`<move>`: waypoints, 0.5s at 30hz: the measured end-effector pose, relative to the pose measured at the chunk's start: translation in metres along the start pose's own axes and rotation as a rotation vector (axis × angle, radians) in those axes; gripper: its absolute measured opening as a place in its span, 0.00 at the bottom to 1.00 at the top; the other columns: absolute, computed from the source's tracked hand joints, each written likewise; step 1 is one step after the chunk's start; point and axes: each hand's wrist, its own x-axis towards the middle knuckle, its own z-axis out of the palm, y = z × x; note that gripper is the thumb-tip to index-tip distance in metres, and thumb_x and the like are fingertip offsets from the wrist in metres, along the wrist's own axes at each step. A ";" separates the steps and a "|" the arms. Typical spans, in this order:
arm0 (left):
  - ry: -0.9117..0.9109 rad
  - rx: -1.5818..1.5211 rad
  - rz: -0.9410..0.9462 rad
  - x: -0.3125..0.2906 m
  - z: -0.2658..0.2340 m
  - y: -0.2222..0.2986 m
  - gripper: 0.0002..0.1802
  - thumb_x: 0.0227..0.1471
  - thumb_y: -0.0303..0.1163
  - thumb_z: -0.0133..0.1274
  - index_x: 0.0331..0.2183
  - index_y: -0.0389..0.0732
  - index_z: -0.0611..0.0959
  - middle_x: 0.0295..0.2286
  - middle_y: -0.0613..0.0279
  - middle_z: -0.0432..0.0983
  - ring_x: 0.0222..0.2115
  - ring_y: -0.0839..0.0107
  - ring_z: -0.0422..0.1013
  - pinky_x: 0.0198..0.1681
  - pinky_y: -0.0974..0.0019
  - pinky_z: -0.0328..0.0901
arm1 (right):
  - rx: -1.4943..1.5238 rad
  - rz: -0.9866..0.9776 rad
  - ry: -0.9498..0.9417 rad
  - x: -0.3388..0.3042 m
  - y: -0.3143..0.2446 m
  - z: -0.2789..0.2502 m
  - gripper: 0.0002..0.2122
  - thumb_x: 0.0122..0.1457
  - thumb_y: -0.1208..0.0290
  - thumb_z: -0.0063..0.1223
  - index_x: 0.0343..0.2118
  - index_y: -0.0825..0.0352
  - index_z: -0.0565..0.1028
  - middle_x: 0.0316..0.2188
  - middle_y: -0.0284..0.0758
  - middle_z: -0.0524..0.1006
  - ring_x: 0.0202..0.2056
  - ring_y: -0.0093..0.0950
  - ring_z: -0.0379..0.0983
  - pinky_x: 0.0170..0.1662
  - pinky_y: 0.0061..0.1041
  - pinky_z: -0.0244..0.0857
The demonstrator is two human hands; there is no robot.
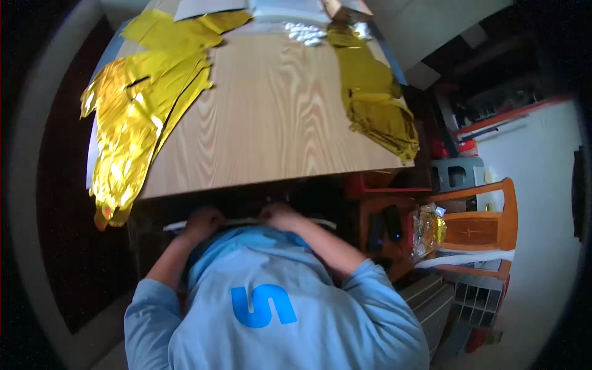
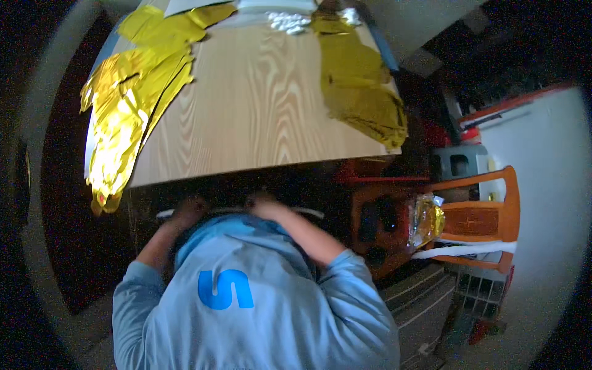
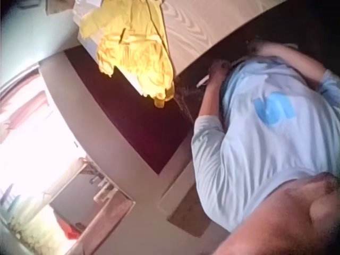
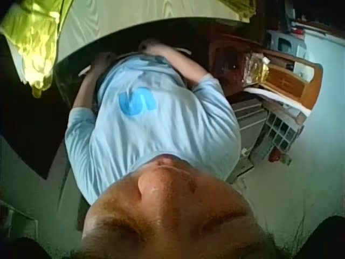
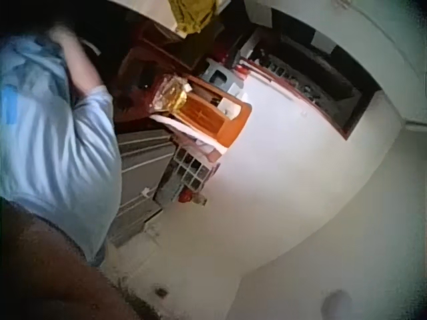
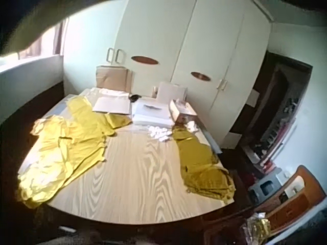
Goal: Manual assembly of small white components with string attached.
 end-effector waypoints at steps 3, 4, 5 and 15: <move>0.174 -0.196 -0.089 0.003 0.007 -0.016 0.12 0.50 0.39 0.54 0.31 0.41 0.84 0.33 0.50 0.76 0.39 0.52 0.72 0.43 0.57 0.66 | 0.161 0.016 -0.101 0.009 -0.007 -0.023 0.11 0.53 0.62 0.54 0.34 0.64 0.79 0.35 0.41 0.79 0.39 0.35 0.76 0.44 0.33 0.67; 0.172 -0.193 -0.099 0.007 0.001 -0.013 0.13 0.50 0.39 0.54 0.32 0.41 0.84 0.33 0.50 0.76 0.39 0.52 0.72 0.43 0.57 0.66 | 0.191 0.021 -0.070 0.015 0.005 -0.020 0.12 0.53 0.61 0.54 0.34 0.64 0.79 0.35 0.41 0.79 0.39 0.34 0.76 0.44 0.33 0.67; 0.175 -0.190 -0.108 0.006 -0.003 -0.007 0.13 0.49 0.40 0.54 0.32 0.41 0.84 0.34 0.50 0.76 0.39 0.52 0.71 0.43 0.57 0.66 | 0.217 0.023 -0.039 0.023 0.013 -0.013 0.13 0.53 0.60 0.55 0.35 0.64 0.79 0.36 0.41 0.79 0.39 0.33 0.75 0.44 0.32 0.67; -0.094 -0.058 -0.026 0.009 -0.003 -0.007 0.16 0.48 0.42 0.55 0.32 0.39 0.84 0.35 0.50 0.78 0.39 0.55 0.74 0.44 0.59 0.67 | 0.107 -0.060 -0.275 0.037 -0.014 -0.020 0.15 0.54 0.59 0.54 0.37 0.66 0.79 0.36 0.39 0.79 0.40 0.29 0.74 0.47 0.29 0.65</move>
